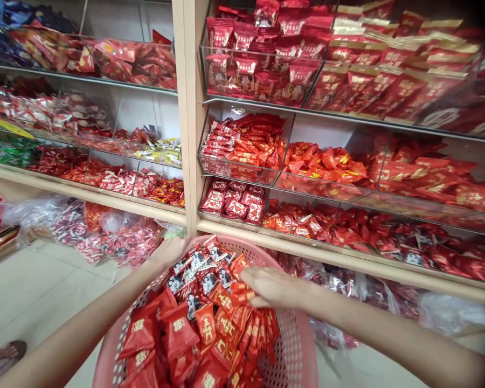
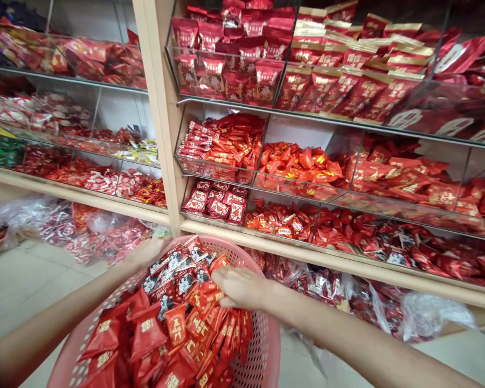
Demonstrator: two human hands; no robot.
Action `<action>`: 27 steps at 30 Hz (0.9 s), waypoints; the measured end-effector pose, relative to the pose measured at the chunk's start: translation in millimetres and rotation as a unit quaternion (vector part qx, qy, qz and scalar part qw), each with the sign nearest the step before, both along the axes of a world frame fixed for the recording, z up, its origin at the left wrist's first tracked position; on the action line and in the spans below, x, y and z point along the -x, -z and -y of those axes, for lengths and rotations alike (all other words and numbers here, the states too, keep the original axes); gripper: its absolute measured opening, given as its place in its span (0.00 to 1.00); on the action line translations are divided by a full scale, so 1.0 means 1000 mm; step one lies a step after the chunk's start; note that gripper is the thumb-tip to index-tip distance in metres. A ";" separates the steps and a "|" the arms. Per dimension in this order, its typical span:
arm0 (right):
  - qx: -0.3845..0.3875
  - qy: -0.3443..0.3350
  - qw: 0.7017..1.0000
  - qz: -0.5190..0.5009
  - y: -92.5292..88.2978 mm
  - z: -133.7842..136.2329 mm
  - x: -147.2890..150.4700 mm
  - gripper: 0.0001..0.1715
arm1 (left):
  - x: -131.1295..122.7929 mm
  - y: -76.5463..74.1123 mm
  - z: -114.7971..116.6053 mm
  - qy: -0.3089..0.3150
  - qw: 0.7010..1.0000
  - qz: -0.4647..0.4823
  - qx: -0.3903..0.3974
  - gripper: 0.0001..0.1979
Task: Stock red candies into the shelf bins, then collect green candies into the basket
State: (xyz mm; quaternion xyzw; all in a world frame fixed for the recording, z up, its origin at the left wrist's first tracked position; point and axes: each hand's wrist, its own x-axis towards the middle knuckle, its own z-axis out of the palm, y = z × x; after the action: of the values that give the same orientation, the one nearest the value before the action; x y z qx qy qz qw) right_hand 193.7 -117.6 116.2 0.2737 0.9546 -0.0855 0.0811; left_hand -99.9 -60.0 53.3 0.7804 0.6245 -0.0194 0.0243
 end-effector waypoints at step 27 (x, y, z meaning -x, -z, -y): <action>-0.210 -0.124 0.967 0.073 0.065 0.041 -0.031 0.05 | -0.006 -0.006 0.010 -0.008 0.999 -0.018 -0.026 0.26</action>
State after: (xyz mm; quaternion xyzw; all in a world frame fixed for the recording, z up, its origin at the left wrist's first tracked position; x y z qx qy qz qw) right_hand 224.4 -159.0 51.1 0.1698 0.9691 0.1476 0.1009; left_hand -94.2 -69.8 59.4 0.7755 0.6311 -0.0172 -0.0072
